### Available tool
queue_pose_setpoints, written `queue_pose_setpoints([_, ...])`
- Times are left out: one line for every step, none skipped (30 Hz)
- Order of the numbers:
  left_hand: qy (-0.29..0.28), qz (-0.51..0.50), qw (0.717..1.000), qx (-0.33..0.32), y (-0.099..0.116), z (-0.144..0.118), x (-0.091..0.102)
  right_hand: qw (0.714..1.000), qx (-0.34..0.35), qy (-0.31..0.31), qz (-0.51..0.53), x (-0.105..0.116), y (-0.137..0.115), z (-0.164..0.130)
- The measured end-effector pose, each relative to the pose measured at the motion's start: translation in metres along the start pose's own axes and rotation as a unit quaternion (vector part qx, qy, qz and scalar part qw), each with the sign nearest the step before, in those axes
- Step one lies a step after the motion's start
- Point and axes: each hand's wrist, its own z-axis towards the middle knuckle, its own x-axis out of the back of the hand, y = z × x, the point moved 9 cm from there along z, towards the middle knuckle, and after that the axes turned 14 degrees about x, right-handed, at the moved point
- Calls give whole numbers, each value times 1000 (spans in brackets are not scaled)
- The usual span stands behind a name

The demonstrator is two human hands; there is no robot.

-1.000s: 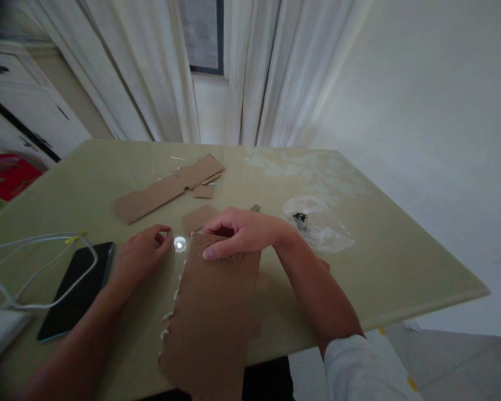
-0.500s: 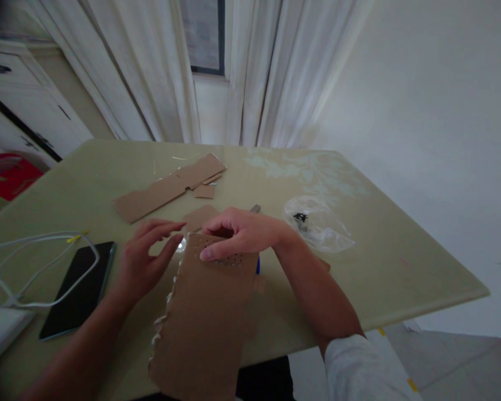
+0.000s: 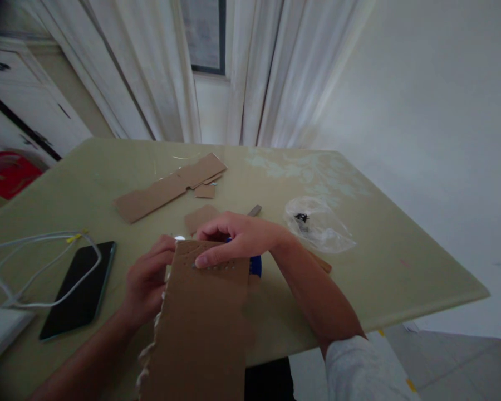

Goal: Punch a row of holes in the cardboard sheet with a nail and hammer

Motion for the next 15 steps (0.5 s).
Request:
queue_pose_setpoints([1,-9,1000,11,-1,0,0,1000,2,4,6,0,0,0])
queue_pose_setpoints([0,-15,1000,23,-2,0,0,1000,6,9,13,0,0,1])
queue_pose_setpoints([1,-20,999,34,-4,0,0,1000,11,12,21,0,0,1])
queue_pose_setpoints([2,-26,999,45,-5,-1,0,999,16,15,32,0,0,2])
queue_pose_setpoints([4,-31,998,56,-6,-1,-1,999,20,19,46,0,1,2])
queue_pose_setpoints([6,-36,997,68,-8,-2,-1,998,22,21,61,-1,2,2])
queue_pose_setpoints([9,-40,996,79,-9,-3,-1,997,21,24,77,-1,3,2])
queue_pose_setpoints([13,-43,995,86,-10,-3,0,995,17,27,90,-2,5,2])
queue_pose_setpoints([15,-43,995,88,-10,-4,-1,995,11,26,100,-3,6,2])
queue_pose_setpoints([16,-40,995,85,-8,-4,-1,994,4,25,106,-4,8,2])
queue_pose_setpoints([16,-37,996,77,-6,-4,-1,994,-4,21,109,-6,10,1])
queue_pose_setpoints([16,-34,997,66,-3,-4,-1,994,-11,18,110,-7,11,1])
queue_pose_setpoints([16,-31,998,55,0,-4,-2,994,-17,12,109,-9,12,0])
queue_pose_setpoints([15,-27,998,47,2,-4,-2,994,-22,5,108,-10,13,0])
queue_pose_setpoints([16,-24,999,43,3,-4,-2,994,-25,0,107,-12,13,0])
